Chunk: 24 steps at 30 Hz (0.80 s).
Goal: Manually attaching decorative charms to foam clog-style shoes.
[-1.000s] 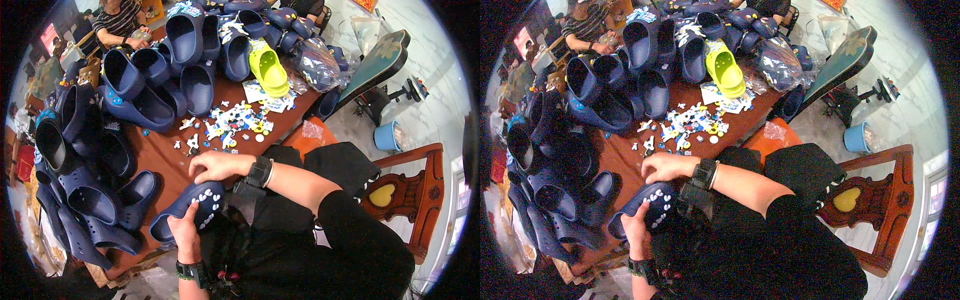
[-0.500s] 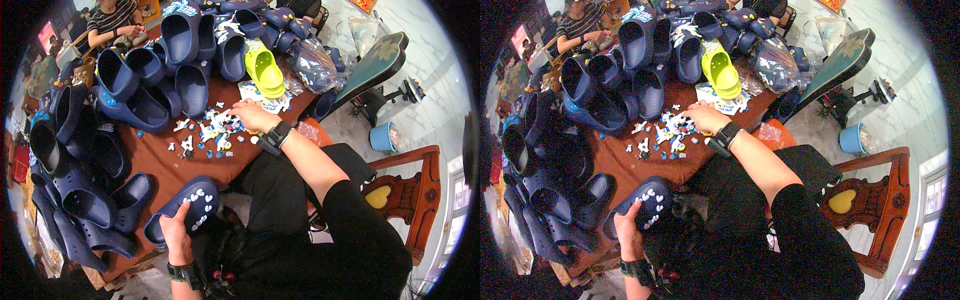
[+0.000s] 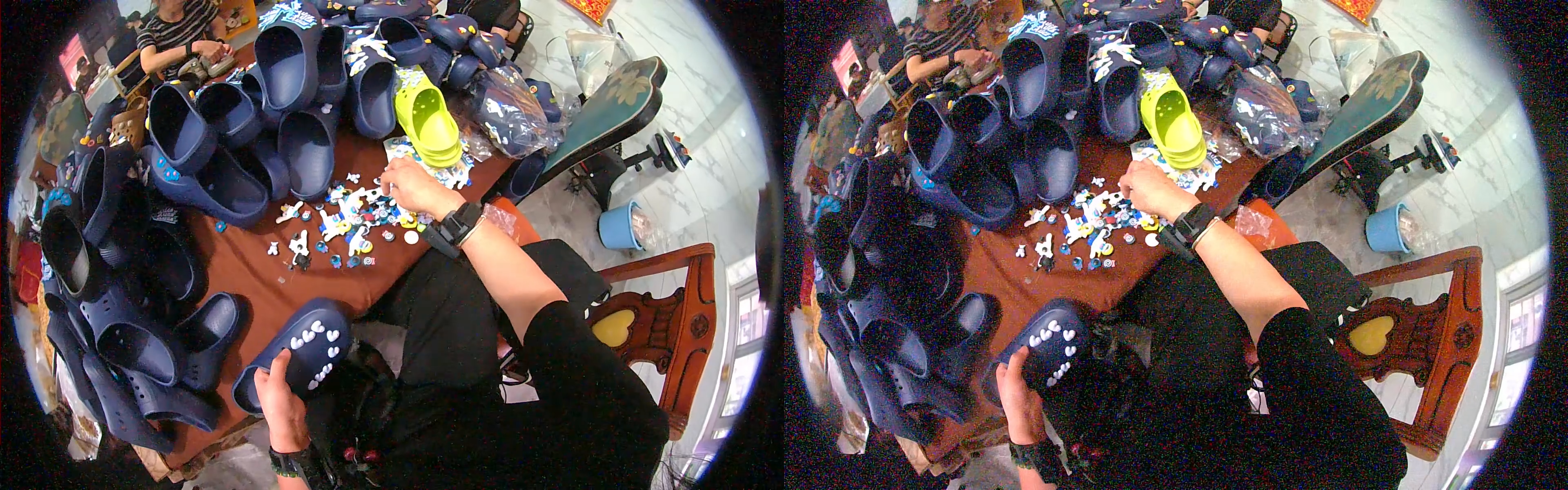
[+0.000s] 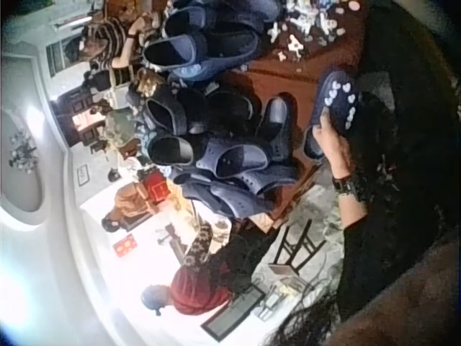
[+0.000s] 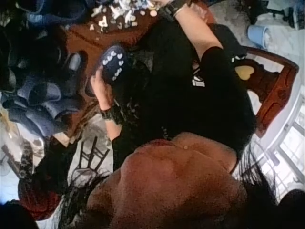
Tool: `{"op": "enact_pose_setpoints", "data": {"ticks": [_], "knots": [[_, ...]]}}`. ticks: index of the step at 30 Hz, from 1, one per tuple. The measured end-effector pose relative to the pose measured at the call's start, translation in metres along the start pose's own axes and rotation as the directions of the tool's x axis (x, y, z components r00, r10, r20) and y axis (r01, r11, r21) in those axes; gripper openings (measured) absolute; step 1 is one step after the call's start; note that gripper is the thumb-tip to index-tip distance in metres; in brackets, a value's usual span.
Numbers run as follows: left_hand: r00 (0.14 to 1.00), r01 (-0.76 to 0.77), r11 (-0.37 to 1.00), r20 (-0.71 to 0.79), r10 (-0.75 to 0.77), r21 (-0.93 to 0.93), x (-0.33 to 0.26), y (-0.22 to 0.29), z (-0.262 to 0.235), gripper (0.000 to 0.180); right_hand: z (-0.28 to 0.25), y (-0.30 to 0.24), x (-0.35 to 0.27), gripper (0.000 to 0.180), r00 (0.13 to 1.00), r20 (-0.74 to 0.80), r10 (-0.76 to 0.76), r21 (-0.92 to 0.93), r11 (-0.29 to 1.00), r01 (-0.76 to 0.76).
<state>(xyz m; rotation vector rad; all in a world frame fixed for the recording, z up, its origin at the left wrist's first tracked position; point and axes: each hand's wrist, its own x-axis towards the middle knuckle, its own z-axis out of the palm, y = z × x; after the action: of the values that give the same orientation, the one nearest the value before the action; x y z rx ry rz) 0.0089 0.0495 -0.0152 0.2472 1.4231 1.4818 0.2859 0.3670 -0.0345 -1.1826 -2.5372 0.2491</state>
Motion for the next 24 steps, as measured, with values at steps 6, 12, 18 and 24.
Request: {"op": "enact_pose_setpoints", "data": {"ticks": [6, 12, 18, 24], "knots": [[0.999, -0.034, 0.993, -0.020, 0.037, 0.113, 0.006, -0.004, -0.004, 0.022, 0.006, 0.000, 0.003, 0.015, 0.999, -0.031, -0.024, -0.006, 1.000, 0.023], [0.998, -0.056, 0.993, -0.018, 0.058, 0.108, 0.001, -0.002, 0.000, 0.023, 0.005, 0.016, 0.024, 0.013, 0.989, -0.135, -0.055, -0.045, 0.998, 0.050], [0.998, 0.055, 0.983, -0.020, -0.059, -0.174, 0.007, -0.002, -0.007, 0.031, 0.040, 0.029, 0.052, 0.036, 0.998, -0.001, -0.056, -0.090, 0.994, 0.056], [0.992, 0.116, 0.956, -0.017, -0.126, -0.269, 0.006, 0.004, -0.014, 0.034, 0.033, 0.039, 0.057, 0.027, 0.997, 0.056, -0.062, 0.027, 0.998, 0.060]]}}
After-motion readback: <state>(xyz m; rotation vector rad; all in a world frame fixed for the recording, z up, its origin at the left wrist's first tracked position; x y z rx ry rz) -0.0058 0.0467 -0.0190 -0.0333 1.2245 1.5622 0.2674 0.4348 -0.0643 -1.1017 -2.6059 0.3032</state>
